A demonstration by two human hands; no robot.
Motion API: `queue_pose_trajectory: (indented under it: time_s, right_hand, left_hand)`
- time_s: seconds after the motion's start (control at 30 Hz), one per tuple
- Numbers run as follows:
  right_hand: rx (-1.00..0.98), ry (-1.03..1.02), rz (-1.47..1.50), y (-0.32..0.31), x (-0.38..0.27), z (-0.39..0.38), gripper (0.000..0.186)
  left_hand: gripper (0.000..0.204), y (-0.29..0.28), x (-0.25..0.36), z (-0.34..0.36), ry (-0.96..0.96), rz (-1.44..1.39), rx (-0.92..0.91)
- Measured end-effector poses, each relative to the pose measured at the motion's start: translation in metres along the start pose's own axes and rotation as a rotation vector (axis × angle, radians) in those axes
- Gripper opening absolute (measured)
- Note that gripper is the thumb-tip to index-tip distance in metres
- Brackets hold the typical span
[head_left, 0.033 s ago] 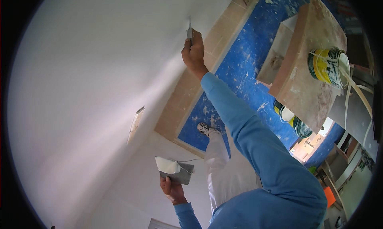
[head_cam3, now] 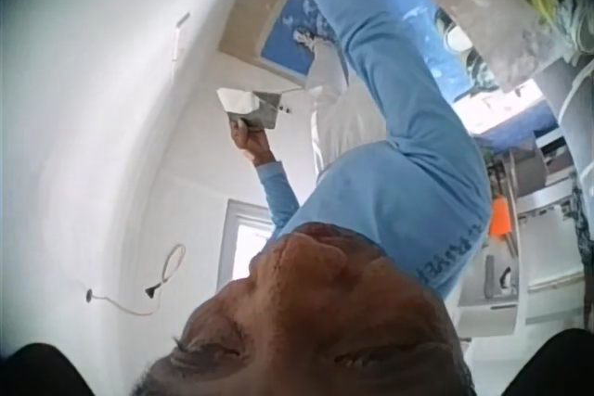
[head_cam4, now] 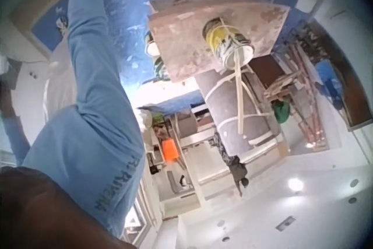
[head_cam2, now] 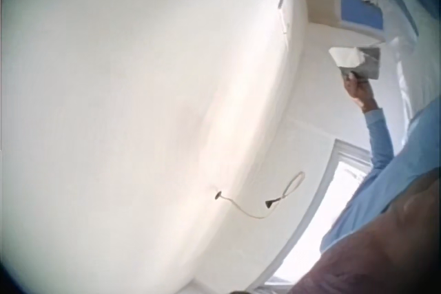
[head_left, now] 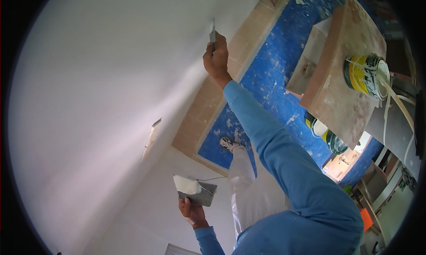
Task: The person applies plaster to a ceiling using two spatulas, taking plaster from a bucket and smoothing it over cracks and holes.
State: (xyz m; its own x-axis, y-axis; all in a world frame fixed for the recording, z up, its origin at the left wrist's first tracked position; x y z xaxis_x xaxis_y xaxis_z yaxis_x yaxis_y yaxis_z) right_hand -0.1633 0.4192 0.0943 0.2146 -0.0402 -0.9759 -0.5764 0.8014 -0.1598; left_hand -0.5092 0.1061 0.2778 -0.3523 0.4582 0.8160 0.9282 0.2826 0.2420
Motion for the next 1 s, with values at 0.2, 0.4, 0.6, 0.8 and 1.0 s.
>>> queue_pose_trajectory:
  time_s: [0.2,0.4,0.6,0.8,1.0]
  right_hand:
    - [-0.102,0.0,-0.133,0.048,-0.003,-0.044,0.055]
    - [-0.423,0.421,0.131,-0.005,0.017,-0.071,0.024]
    - [-0.323,0.84,0.53,-0.037,0.073,0.037,0.015]
    - [-0.46,1.053,0.691,-0.031,0.053,0.066,0.026]
    - [-0.458,0.861,0.608,-0.034,0.033,0.074,0.026]
  left_hand:
    - [0.051,-0.007,0.003,-0.001,0.05,-0.109,0.052]
    - [0.046,0.005,0.003,0.002,0.064,-0.211,0.033]
    - [0.051,0.006,-0.001,0.006,0.064,-0.166,-0.011]
    - [0.049,0.005,-0.007,-0.006,0.079,-0.159,0.028]
    - [0.049,0.01,-0.011,-0.013,0.069,-0.21,0.032]
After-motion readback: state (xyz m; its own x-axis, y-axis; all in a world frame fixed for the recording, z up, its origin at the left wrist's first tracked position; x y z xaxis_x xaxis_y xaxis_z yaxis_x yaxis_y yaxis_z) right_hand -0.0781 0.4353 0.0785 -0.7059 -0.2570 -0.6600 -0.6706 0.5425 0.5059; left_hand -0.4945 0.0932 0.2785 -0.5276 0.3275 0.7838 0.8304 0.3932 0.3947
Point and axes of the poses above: each hand's wrist, its own z-axis towards the middle knuckle, its own y-axis out of the palm, x = y × z, the point moved 1 cm from there along z, towards the middle knuckle, and after that the axes turned 5 degrees about y, right-handed, at the moved point
